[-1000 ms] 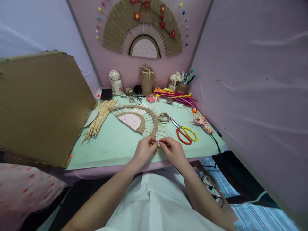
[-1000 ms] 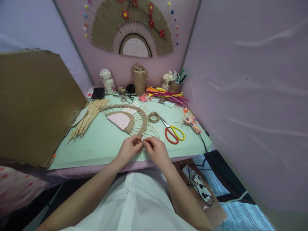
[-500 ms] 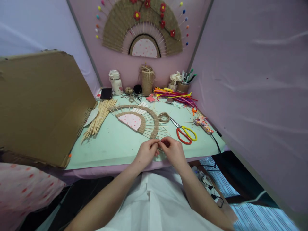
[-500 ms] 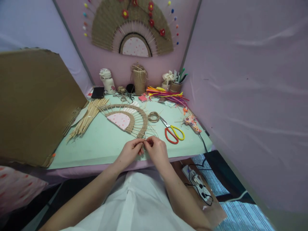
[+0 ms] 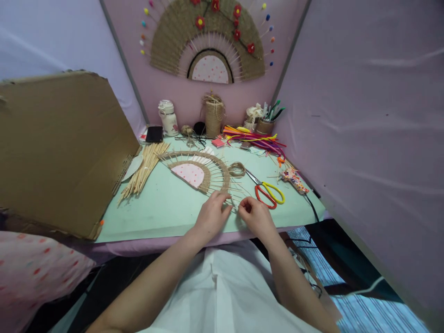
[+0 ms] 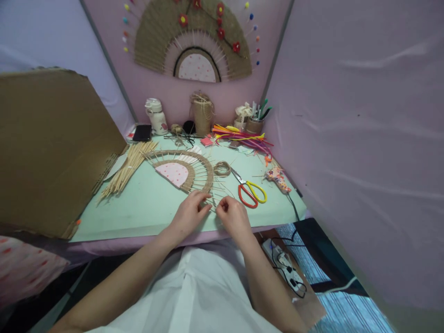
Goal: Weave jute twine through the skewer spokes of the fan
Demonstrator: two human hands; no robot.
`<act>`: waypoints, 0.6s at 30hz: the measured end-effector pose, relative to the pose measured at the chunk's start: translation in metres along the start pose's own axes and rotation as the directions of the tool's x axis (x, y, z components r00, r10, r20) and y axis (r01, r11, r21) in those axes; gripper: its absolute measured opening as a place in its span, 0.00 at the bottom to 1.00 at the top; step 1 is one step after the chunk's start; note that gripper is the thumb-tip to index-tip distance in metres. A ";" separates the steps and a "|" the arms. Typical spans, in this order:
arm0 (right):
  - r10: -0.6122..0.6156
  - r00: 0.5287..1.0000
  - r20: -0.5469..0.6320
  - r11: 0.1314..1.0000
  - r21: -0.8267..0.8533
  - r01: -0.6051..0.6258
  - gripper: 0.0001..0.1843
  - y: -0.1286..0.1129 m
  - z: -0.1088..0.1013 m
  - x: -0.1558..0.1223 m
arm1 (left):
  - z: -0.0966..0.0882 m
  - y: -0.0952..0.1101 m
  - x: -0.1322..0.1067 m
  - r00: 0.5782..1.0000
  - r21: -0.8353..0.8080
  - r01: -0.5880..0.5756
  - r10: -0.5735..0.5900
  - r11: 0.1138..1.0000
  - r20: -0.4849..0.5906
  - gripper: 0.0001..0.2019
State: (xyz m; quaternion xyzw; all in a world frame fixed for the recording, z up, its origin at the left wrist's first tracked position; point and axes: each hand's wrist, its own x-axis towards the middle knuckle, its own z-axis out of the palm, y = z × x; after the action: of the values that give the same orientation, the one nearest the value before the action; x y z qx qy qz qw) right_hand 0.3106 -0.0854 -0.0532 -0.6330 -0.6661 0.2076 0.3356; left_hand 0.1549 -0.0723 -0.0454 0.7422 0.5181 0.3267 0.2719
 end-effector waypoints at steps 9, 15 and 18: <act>0.067 0.988 -0.137 0.997 -0.036 -0.072 0.04 0.019 -0.027 0.007 | 0.001 -0.002 -0.006 0.999 0.251 -0.045 0.042 0.967 0.017 0.13; 0.115 0.993 -0.020 0.886 0.453 -0.093 0.10 0.012 -0.020 0.012 | 0.002 0.013 0.011 0.949 -0.550 0.314 -0.248 0.774 0.193 0.10; 0.144 0.990 0.004 0.840 0.527 -0.125 0.11 0.003 -0.010 0.011 | 0.004 0.018 0.024 0.789 -0.742 0.612 -0.274 0.273 0.550 0.07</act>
State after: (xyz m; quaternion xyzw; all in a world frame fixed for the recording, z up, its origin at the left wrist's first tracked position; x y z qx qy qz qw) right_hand 0.3197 -0.0753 -0.0464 -0.5657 -0.5317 0.3937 0.4922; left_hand 0.1751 -0.0553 -0.0298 0.3407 0.3983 0.3360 0.7825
